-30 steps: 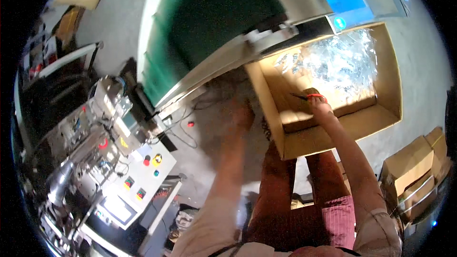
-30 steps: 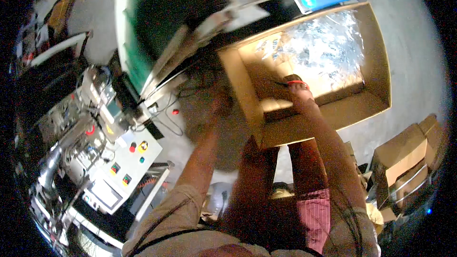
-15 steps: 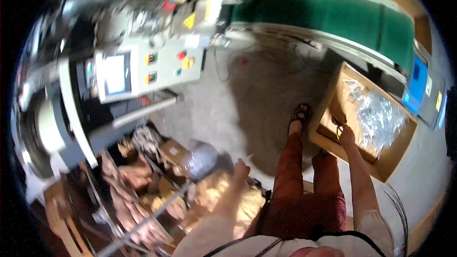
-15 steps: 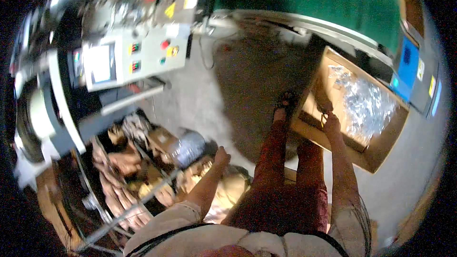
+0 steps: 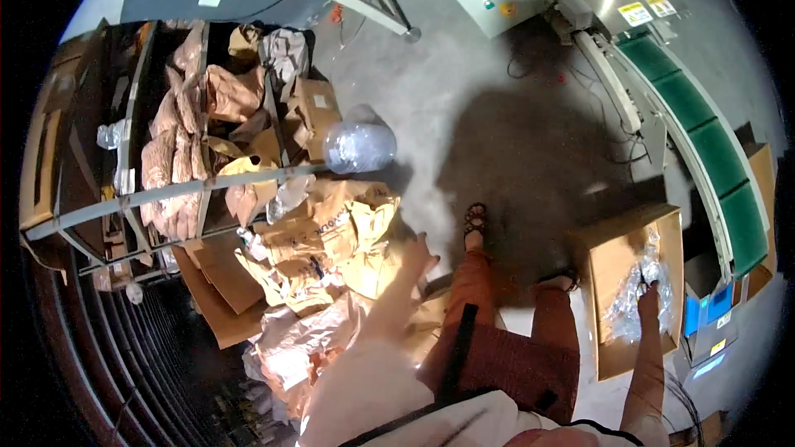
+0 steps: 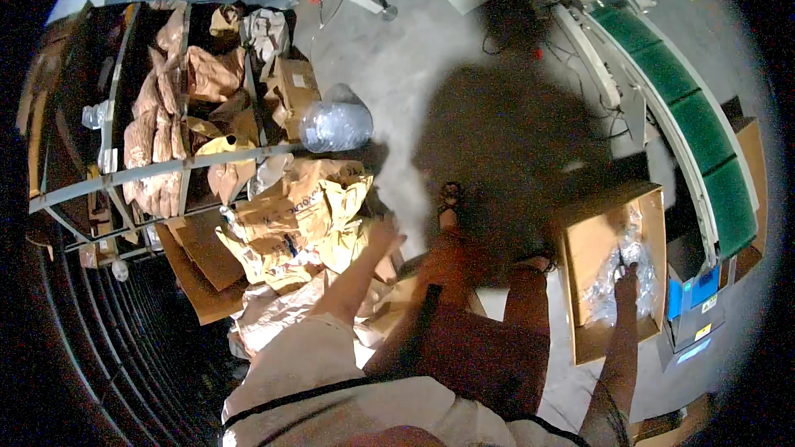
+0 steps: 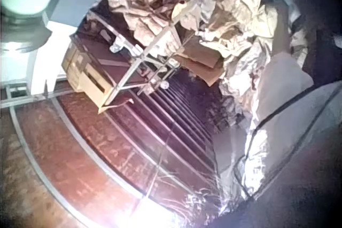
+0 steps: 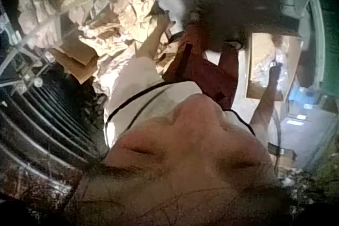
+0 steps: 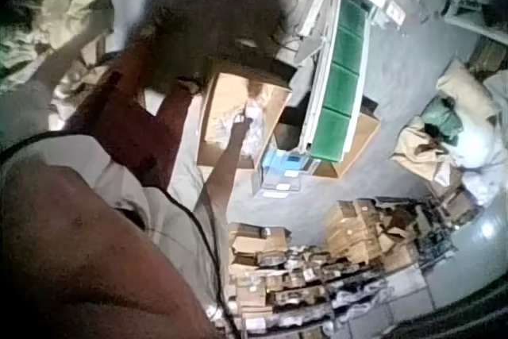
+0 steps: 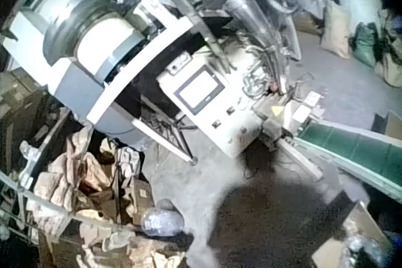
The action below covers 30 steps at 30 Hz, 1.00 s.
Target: The person uses a piece of plastic film to collect items from a vibrating bowl feeder, cuts the film with shears to separate the package, and places it into a box.
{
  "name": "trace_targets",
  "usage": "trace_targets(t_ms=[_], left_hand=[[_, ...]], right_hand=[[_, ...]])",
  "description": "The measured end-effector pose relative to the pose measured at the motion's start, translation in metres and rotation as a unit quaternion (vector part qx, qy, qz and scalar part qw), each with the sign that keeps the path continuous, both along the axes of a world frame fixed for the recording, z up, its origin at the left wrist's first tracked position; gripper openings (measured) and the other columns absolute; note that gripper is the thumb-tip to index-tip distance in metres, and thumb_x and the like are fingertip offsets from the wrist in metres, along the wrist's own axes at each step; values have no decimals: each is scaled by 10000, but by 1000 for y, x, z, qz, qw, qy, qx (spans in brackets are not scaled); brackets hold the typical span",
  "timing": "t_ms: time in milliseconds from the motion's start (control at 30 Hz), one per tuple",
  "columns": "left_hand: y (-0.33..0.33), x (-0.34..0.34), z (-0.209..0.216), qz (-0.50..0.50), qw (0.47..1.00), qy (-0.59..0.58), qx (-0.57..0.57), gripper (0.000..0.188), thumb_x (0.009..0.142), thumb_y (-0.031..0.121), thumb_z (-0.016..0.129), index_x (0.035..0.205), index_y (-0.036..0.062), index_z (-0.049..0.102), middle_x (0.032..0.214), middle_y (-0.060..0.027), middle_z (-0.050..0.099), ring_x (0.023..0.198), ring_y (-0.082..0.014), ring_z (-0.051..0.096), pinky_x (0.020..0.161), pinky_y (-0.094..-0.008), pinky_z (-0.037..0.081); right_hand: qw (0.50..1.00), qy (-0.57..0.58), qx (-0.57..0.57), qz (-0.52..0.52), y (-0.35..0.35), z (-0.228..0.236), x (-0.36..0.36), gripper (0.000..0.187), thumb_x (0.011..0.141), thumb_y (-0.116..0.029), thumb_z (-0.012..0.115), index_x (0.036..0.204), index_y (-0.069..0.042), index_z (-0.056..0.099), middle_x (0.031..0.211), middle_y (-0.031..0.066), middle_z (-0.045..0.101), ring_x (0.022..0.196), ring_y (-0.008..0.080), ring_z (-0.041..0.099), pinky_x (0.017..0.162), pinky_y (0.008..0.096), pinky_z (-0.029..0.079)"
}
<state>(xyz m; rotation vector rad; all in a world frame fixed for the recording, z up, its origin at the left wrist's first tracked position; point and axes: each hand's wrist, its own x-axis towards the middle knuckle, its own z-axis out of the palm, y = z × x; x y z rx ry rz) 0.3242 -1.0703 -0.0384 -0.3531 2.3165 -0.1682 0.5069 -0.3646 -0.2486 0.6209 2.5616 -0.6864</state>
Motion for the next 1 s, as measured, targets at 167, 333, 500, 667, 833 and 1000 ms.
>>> trace_targets(t_ms=[167,333,500,667,833,1000], left_hand=[[-160,-96,-31,-121,986,-27,-108,892,784,334,639,1503,71,182,1525,-228,220,1385,-462,203,1110,-562,227],[-165,-207,-20,-85,991,-29,-97,760,807,383,649,1388,-11,356,1395,-244,345,1253,-418,353,1076,-502,278],[-299,-283,-30,-213,935,267,-95,726,747,228,743,1348,6,401,1330,-209,414,1184,-372,425,993,-454,379],[-422,-313,-48,-166,970,159,-79,805,773,146,695,1454,16,287,1419,-187,368,1315,-349,350,1097,-420,314],[-413,-346,-139,-131,982,137,22,864,808,260,685,1493,33,210,1538,-134,255,1416,-314,231,1155,-531,164],[-494,-299,-205,-302,845,378,-227,771,823,277,666,1455,32,298,1508,-165,294,1407,-329,248,1128,-562,190]], right_hand=[[984,-28,-52,-168,-24,16,-39,400,892,-176,531,1265,-90,413,890,216,673,773,399,658,629,496,498],[987,-14,130,-91,-74,86,0,300,934,-303,494,1199,-182,422,765,286,639,700,513,594,588,603,441],[955,-94,211,-186,-150,109,43,198,875,-225,546,1024,-96,561,860,160,668,725,299,652,606,426,493],[957,-16,62,-282,-274,143,-5,313,750,-88,673,1033,-103,540,794,115,644,694,276,638,589,401,506],[909,-16,-251,-332,-318,132,-91,313,876,-70,606,1172,-103,510,891,105,655,773,214,641,618,329,516],[991,68,-104,44,-439,207,-281,422,930,-213,596,1301,-86,439,982,158,676,906,254,658,813,394,506]])
